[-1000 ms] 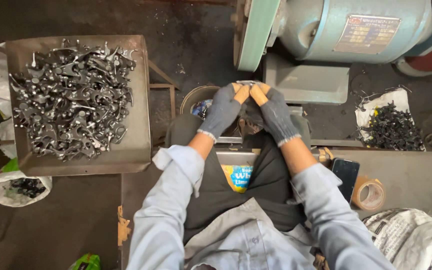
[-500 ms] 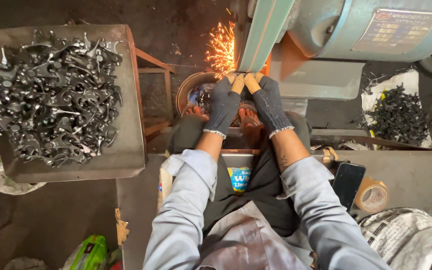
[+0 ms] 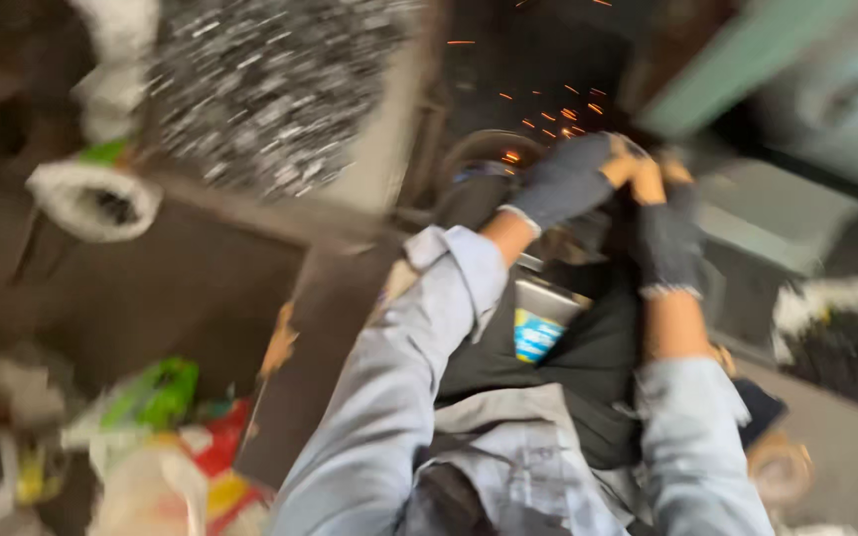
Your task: The person repeatedly picks up small metal parts from a tray and grinds them against a rotating belt sander, producing sparks. After each grind, the part is returned to the tray. The cycle continues throughout the clip.
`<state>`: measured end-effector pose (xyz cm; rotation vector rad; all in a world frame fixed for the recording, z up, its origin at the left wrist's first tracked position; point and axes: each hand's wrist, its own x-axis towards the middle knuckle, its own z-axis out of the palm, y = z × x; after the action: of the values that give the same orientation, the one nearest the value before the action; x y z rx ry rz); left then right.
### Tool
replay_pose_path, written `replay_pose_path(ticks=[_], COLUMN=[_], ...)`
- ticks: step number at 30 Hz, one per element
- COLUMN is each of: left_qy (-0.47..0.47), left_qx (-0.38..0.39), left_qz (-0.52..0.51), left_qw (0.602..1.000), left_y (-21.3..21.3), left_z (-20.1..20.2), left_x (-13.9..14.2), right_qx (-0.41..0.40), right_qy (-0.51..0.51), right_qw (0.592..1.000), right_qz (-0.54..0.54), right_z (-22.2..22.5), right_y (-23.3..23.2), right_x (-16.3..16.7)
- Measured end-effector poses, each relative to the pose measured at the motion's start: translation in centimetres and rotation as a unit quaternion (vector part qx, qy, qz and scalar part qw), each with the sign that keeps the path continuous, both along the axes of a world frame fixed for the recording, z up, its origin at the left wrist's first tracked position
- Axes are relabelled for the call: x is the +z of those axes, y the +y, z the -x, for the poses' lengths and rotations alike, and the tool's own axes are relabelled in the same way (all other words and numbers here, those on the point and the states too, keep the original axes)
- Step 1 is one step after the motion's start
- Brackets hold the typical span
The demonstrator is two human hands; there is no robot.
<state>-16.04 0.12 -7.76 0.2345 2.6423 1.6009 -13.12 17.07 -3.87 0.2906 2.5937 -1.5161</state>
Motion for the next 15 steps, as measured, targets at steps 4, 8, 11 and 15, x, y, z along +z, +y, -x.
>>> replay_pose_path(ticks=[4, 8, 11, 15], left_qy=[0.256, 0.1, -0.179, -0.118], left_qx=[0.124, 0.212, 0.172, 0.155], left_qz=[-0.023, 0.376, 0.533, 0.496], left_qw=[0.958, 0.896, 0.809, 0.846], left_y=[-10.7, -23.4, -26.6, -26.1], left_z=[-7.1, -13.3, -15.1, -17.0], left_x=[3.3, 3.1, 1.5, -0.2], right_qx=[0.114, 0.249, 0.304, 0.379], right_qy=[-0.009, -0.013, -0.136, -0.048], right_qw=[0.993, 0.963, 0.917, 0.897], right_qz=[-0.034, -0.105, -0.222, -0.22], right_z=[-3.6, -7.3, -8.4, -10.1], right_y=[-2.0, -3.8, -6.2, -8.2], right_x=[2.7, 5.2, 5.7, 5.1])
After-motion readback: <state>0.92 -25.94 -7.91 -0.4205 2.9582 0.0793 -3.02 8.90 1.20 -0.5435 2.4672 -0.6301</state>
